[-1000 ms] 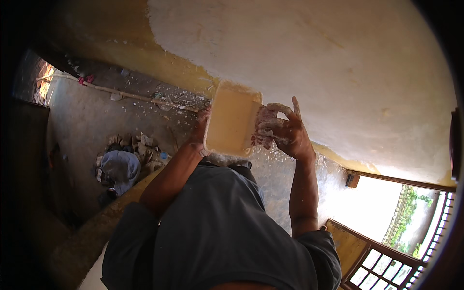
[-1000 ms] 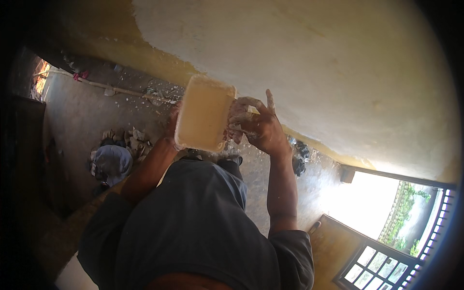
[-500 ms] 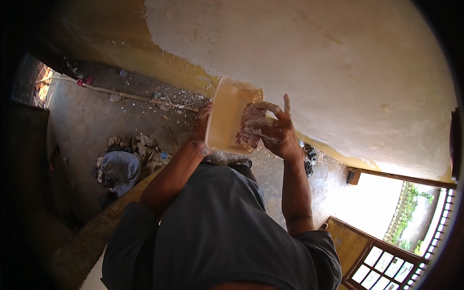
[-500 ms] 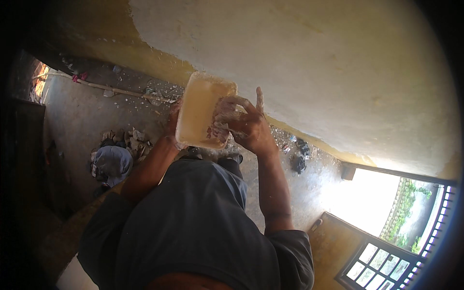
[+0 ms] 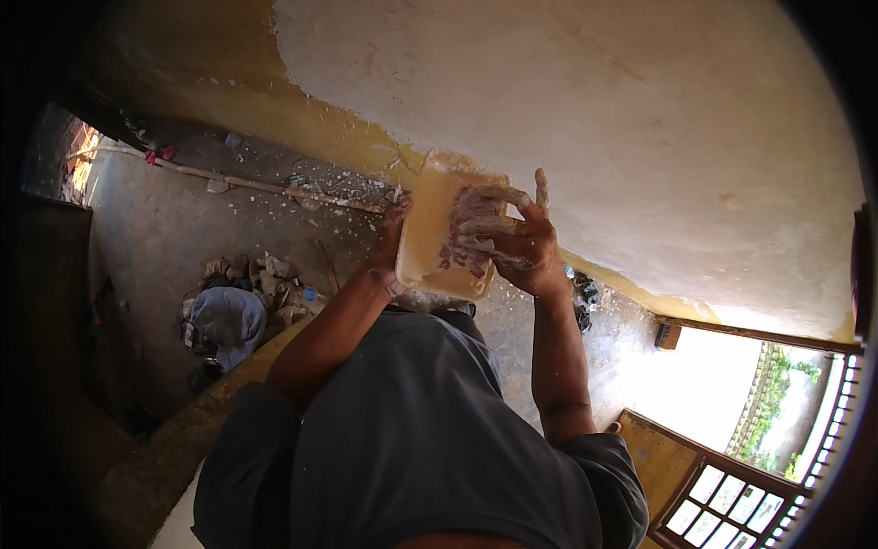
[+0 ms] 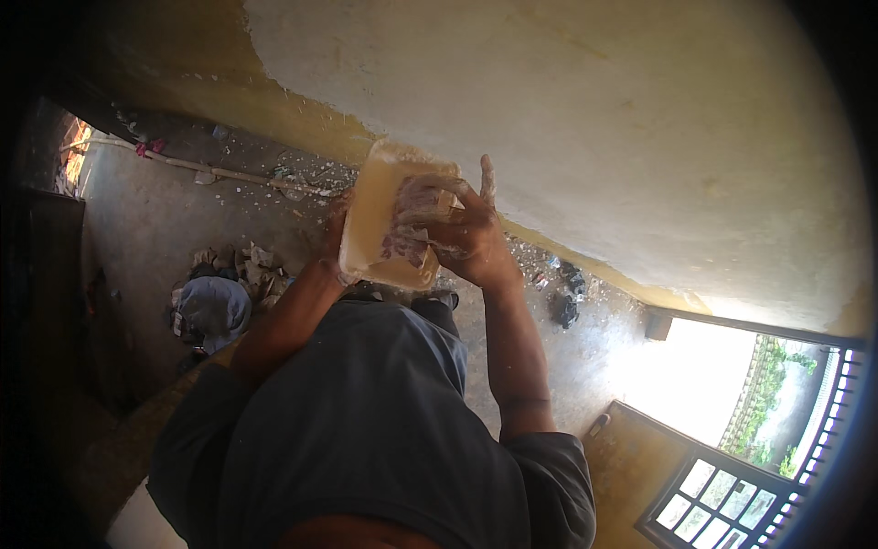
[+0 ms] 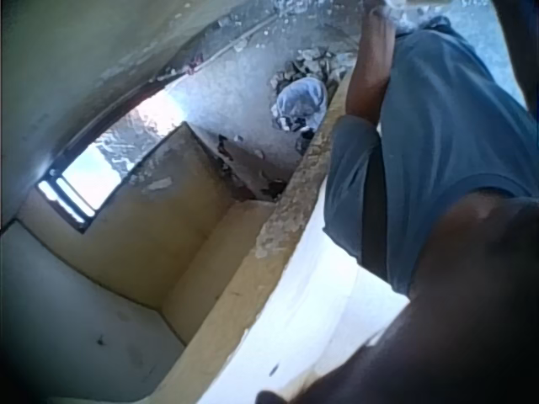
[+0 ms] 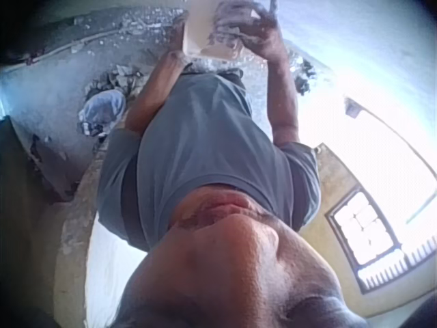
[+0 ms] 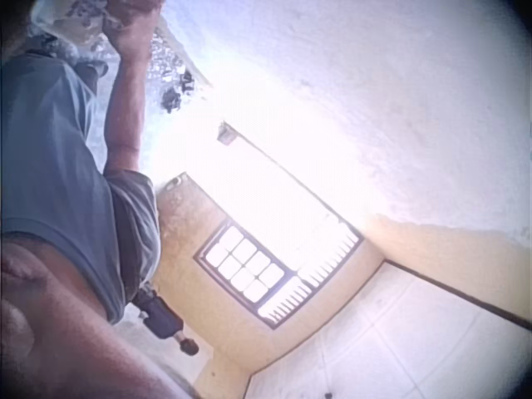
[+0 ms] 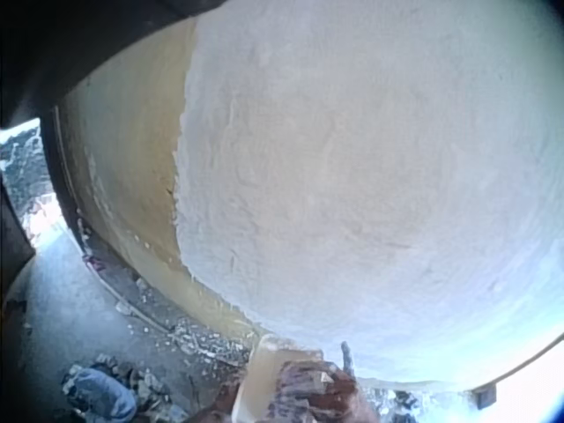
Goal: The person applies filler to a wall using a putty knife, dipping the tool into a small plastic container of paste and spreading it across the wall surface to patch holes.
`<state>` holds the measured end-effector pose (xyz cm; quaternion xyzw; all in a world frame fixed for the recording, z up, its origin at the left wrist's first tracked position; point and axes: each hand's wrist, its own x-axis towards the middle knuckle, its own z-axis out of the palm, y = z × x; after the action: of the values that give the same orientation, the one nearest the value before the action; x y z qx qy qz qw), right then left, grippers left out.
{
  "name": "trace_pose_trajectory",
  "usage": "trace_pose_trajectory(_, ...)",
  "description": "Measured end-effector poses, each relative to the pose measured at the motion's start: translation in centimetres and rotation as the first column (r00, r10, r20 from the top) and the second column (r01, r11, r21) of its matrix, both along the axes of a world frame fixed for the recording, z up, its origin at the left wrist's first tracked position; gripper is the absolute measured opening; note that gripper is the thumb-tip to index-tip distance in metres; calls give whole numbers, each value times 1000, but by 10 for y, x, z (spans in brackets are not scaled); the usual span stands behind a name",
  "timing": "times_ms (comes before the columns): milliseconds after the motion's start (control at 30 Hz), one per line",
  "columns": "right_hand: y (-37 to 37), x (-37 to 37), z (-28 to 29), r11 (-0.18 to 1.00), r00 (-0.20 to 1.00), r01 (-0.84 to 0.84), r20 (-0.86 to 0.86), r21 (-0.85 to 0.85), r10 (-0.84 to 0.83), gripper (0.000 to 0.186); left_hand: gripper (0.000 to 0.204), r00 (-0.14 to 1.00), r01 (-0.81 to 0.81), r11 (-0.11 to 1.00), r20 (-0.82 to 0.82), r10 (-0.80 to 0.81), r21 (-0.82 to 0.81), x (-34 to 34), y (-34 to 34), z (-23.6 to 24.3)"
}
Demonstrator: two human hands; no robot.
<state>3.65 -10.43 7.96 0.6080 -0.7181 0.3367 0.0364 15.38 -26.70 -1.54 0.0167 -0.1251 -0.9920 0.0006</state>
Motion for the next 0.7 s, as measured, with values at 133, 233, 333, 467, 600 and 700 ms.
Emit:
trace_pose_trajectory(133,3,-2,4,1000,1000,3,-25,-30,-4,35,60,999,-25,996,30,28,-89,1,-3,-8)
trace_pose_trajectory(233,5,-4,5,999,1000,-9,-25,-43,8,30,62,997,-4,998,82,9,-65,0,-2,-8)
trace_pose_trajectory(333,8,-4,7,999,1000,-5,-25,-48,3,28,67,997,63,998,40,-62,-15,-2,-1,-5)
trace_pose_trajectory(467,6,-2,9,1000,998,27,-59,7,-26,29,71,994,99,995,-42,-97,31,-2,3,7)
trace_pose_trajectory(600,-1,4,7,998,998,-4,-55,60,7,29,71,993,106,993,-60,-103,42,-4,3,-2)
trace_pose_trajectory(700,-1,5,12,989,996,13,-94,150,1,27,69,993,108,993,-59,-105,46,-4,2,-5)
